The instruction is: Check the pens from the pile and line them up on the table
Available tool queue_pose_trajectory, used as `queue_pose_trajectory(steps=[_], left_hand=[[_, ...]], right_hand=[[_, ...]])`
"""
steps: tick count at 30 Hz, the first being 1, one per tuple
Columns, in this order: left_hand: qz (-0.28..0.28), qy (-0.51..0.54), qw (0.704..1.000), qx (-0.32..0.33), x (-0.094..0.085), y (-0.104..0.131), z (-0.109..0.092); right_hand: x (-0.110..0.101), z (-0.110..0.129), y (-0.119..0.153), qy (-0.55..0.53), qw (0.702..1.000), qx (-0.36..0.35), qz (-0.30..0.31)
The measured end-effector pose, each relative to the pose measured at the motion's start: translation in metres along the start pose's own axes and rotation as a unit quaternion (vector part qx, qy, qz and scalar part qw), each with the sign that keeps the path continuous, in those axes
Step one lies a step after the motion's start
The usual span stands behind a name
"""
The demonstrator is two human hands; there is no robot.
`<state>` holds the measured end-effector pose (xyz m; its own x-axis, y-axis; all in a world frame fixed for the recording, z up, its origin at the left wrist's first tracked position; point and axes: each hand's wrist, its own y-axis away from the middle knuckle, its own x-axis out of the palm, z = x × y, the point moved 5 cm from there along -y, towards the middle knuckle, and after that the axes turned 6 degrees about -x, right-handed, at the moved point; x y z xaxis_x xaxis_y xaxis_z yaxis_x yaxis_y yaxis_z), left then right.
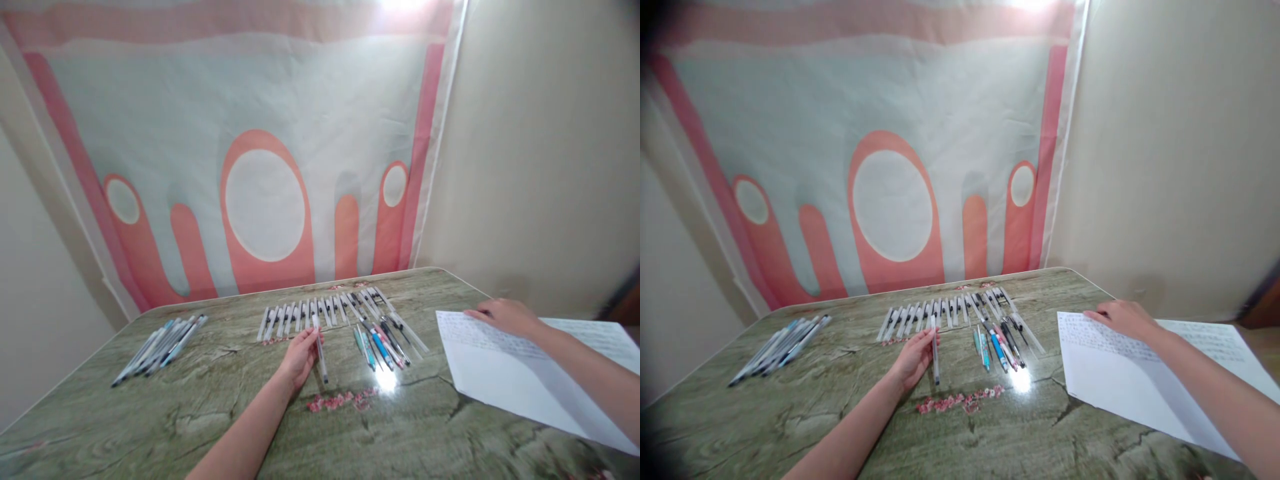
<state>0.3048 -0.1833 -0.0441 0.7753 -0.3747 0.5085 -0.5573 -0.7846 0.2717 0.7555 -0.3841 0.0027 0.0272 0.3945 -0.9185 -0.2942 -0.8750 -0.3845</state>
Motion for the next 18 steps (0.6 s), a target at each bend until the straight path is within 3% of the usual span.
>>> queue_pose_trajectory(steps=[3, 10, 18], left_hand=[[0.001, 0.0, 1.0, 0.001, 0.0, 0.001, 0.0], [-0.002, -0.002, 1.0, -0.006, 0.0, 0.001, -0.001], [0.0, -0.001, 1.0, -0.004, 0.0, 0.0, 0.0]], right_hand=[[0.019, 0.004, -0.009, 0.048, 0.996, -0.028, 0.076], [0.043, 0.027, -0.038, 0.113, 0.991, -0.034, 0.06], [0.055, 0.043, -0.048, 0.094, 0.994, -0.05, 0.035]])
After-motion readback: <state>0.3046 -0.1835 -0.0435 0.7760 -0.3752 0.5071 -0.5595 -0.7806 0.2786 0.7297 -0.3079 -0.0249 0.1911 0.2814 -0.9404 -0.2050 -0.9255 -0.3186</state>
